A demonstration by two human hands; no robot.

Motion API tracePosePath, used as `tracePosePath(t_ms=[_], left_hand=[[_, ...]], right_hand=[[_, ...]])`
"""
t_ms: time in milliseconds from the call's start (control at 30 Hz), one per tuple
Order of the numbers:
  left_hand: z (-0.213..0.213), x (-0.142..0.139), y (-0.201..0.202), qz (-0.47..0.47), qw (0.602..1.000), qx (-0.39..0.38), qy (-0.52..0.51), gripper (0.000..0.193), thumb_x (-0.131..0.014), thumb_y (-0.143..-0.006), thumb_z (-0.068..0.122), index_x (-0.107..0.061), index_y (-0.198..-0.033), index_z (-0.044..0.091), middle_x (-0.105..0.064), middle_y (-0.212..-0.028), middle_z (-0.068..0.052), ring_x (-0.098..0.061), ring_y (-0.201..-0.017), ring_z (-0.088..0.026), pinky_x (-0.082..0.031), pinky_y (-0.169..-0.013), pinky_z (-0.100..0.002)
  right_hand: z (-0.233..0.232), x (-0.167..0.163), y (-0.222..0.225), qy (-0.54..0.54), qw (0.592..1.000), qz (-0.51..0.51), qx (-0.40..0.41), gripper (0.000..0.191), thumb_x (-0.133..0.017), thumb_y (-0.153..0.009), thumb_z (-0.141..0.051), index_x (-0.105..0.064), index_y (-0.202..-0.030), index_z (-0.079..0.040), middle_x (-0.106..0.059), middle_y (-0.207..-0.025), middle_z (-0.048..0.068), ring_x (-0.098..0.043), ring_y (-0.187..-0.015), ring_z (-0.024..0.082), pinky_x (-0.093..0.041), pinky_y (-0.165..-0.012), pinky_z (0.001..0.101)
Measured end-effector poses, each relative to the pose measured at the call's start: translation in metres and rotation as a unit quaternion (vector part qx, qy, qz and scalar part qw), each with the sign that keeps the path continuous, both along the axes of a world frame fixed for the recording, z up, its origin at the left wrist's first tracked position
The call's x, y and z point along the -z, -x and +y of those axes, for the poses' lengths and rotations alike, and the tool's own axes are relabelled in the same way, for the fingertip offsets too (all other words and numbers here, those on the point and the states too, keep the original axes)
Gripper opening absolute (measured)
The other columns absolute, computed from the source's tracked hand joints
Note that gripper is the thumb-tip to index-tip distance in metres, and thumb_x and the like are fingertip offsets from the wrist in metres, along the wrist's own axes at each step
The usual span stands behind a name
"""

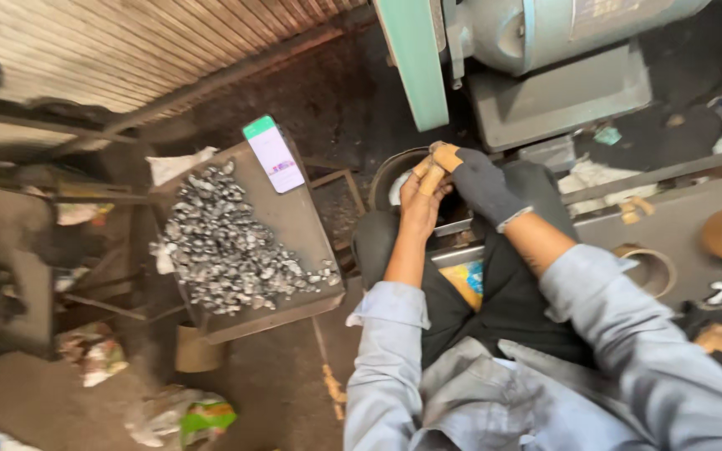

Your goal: The person sits at a bench grinder and grinds small metal castings one at a time, holding each piece against the spinning wheel with both hands until sparks fly, then places the finished piece onto a tray filled with similar ground pieces and picks up the next one.

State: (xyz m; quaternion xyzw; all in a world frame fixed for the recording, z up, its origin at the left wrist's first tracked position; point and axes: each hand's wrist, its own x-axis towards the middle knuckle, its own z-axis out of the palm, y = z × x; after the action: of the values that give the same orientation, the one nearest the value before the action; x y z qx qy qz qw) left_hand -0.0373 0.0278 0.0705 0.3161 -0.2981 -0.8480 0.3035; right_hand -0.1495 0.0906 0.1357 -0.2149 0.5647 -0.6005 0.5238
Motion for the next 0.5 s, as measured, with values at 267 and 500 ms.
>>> tracePosePath(t_ms=[267, 500], left_hand=[[-0.029, -0.006, 0.025, -0.175, 0.962, -0.131, 0.166, 0.03, -0.071, -0.1, 0.018, -0.068, -0.125, 0.001, -0.071, -0.104, -0.003, -0.061, -0.086, -0.008, -0.047, -0.07, -0.023], [-0.051, 0.0, 0.015, -0.067, 0.972, -0.185, 0.129, 0.029, -0.069, -0.101, 0.015, -0.066, -0.125, -0.001, -0.071, -0.109, -0.005, -0.065, -0.095, -0.014, -0.053, -0.082, -0.029]], right_hand=[[-0.018, 0.029, 0.004, 0.17, 0.979, 0.03, -0.107, 0.024, -0.066, -0.1, -0.018, -0.062, -0.116, 0.0, -0.059, -0.11, 0.004, -0.058, -0.104, 0.014, -0.053, -0.093, 0.0301], [-0.038, 0.001, -0.007, 0.126, 0.981, -0.054, -0.138, 0.055, -0.07, -0.091, -0.022, -0.051, -0.139, -0.004, -0.06, -0.133, 0.006, -0.055, -0.124, 0.013, -0.044, -0.106, 0.0298]])
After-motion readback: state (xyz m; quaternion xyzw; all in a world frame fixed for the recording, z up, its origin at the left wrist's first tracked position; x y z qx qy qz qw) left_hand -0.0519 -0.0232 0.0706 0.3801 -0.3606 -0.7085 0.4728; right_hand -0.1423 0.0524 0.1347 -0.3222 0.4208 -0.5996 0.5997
